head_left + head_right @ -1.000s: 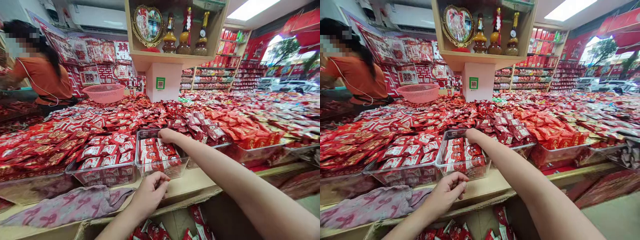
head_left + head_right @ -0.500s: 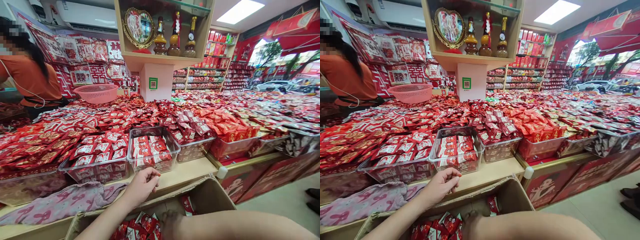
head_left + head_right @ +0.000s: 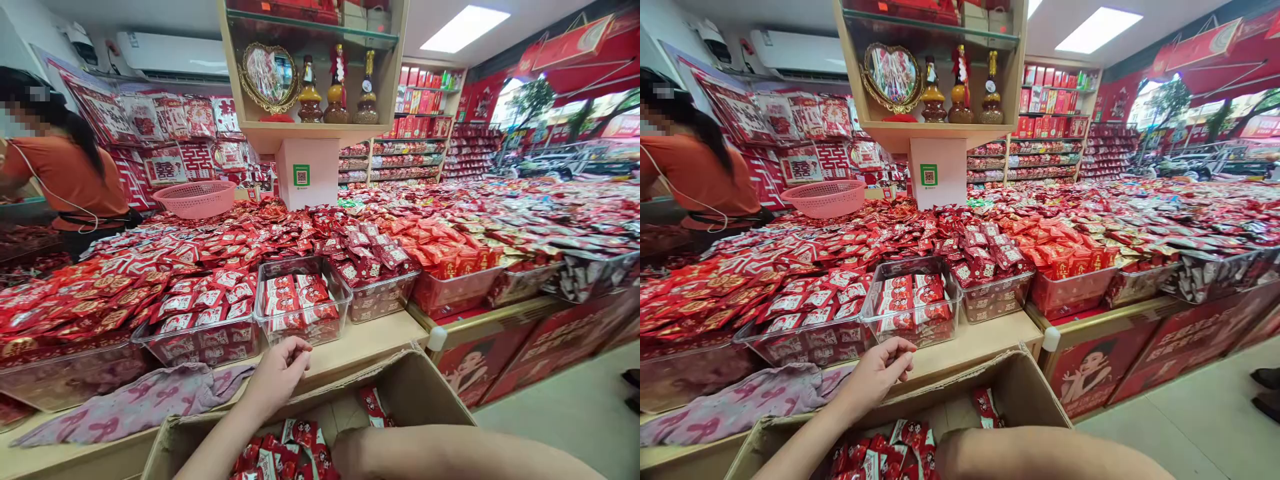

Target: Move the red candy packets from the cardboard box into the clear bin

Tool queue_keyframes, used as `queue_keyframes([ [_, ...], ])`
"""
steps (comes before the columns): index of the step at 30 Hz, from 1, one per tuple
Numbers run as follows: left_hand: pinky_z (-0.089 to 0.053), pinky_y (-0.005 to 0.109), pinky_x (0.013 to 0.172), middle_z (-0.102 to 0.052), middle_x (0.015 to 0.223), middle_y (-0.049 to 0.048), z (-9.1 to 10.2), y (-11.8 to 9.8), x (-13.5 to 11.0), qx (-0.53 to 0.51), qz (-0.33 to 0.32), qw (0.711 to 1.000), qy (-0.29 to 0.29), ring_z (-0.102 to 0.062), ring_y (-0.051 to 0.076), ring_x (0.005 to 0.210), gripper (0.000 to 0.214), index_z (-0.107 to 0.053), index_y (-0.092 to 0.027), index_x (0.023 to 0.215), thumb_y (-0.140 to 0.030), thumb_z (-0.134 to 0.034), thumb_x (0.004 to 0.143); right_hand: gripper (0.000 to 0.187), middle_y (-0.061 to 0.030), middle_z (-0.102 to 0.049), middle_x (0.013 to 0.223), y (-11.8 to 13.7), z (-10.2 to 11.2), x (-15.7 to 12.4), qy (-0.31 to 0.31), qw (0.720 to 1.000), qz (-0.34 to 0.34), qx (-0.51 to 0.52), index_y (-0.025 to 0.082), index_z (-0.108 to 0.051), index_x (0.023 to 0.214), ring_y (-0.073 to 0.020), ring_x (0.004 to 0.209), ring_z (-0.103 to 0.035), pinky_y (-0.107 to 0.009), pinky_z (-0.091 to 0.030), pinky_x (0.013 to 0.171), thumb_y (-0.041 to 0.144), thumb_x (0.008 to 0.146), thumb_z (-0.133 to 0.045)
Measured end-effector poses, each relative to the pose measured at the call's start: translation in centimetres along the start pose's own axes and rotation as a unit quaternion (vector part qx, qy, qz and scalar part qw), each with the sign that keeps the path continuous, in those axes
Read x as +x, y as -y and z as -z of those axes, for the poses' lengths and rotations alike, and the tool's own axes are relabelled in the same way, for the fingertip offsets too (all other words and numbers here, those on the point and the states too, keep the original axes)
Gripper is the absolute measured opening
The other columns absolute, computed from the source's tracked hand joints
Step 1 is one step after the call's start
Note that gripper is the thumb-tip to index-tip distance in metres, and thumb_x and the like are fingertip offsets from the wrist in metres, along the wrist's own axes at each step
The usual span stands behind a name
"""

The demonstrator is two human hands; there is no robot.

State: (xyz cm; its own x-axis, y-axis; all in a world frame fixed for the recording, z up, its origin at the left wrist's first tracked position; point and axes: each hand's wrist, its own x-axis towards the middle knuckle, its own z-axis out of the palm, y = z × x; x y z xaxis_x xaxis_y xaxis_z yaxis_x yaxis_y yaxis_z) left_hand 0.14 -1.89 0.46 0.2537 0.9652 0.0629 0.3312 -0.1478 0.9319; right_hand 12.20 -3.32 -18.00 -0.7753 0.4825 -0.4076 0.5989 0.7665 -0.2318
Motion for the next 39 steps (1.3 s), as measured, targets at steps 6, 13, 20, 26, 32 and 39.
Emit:
queue_keyframes([
  [6, -0.039, 0.022, 0.049, -0.06, 0.062, -0.0002, 0.6, -0.3, -0.1, -0.065, 0.012, 0.998, 0.006, -0.055, 0.012, 0.053, 0.027, -0.057, -0.016, 0.079, -0.041, -0.047, 0.076, 0.015, -0.0065, -0.065, 0.06, 3.7, 12.0, -8.3, -0.062, 0.992, 0.075, -0.086, 0.014, -0.065, 0.07, -0.0166, 0.053, -0.057, -0.023, -0.041, 0.046, 0.008, 0.059, -0.055],
  [13, -0.043, 0.025, 0.05, -0.067, 0.07, 0.0056, 1.3, -0.8, -0.8, -0.238, 0.018, 0.969, 0.067, -0.06, 0.017, 0.059, 0.058, -0.062, -0.015, 0.084, -0.065, -0.036, 0.071, 0.008, 0.0007, -0.059, 0.066, 2.0, 19.3, -11.7, -0.49, 0.773, 0.026, 0.402, 0.015, -0.059, 0.072, -0.0083, 0.06, -0.051, -0.019, -0.041, 0.058, 0.013, 0.07, -0.051],
  [20, -0.036, 0.02, 0.042, -0.066, 0.059, 0.0025, 0.2, -1.0, -0.3, -0.092, 0.038, 0.993, 0.067, -0.057, 0.014, 0.049, 0.042, -0.064, -0.013, 0.077, -0.051, -0.047, 0.074, 0.021, 0.003, -0.05, 0.058, -0.1, 17.6, -9.8, -0.451, 0.642, 0.029, 0.619, 0.014, -0.054, 0.074, -0.0065, 0.048, -0.043, -0.019, -0.036, 0.044, 0.03, 0.064, -0.063],
  [26, -0.033, 0.019, 0.042, -0.067, 0.062, 0.0023, 0.4, -0.8, -0.3, -0.121, 0.06, 0.989, 0.056, -0.058, 0.014, 0.051, 0.04, -0.064, -0.014, 0.083, -0.05, -0.049, 0.074, 0.021, 0.0036, -0.047, 0.055, -0.6, 16.6, -10.2, -0.458, 0.724, 0.002, 0.517, 0.014, -0.052, 0.062, -0.0064, 0.05, -0.039, -0.02, -0.033, 0.048, 0.033, 0.07, -0.059],
  [32, -0.034, 0.019, 0.044, -0.067, 0.071, 0.0071, 1.0, -1.6, -0.4, -0.277, 0.141, 0.942, 0.127, -0.06, 0.013, 0.054, 0.049, -0.06, -0.015, 0.097, -0.054, -0.038, 0.078, 0.014, -0.0003, -0.057, 0.065, -0.7, 16.5, -11.0, -0.508, 0.758, 0.015, 0.409, 0.017, -0.062, 0.067, -0.0113, 0.064, -0.049, -0.024, -0.038, 0.061, 0.03, 0.071, -0.059],
  [39, -0.044, 0.026, 0.076, -0.064, 0.099, 0.006, 0.8, -1.2, -0.1, -0.273, 0.076, 0.956, 0.078, -0.057, 0.017, 0.091, 0.043, -0.056, -0.019, 0.102, -0.018, -0.07, 0.062, 0.033, -0.0019, -0.052, 0.074, -0.1, 16.0, -9.8, -0.431, 0.652, 0.0, 0.624, 0.016, -0.049, 0.089, -0.0103, 0.059, -0.051, -0.021, -0.043, 0.045, 0.046, 0.075, -0.048],
])
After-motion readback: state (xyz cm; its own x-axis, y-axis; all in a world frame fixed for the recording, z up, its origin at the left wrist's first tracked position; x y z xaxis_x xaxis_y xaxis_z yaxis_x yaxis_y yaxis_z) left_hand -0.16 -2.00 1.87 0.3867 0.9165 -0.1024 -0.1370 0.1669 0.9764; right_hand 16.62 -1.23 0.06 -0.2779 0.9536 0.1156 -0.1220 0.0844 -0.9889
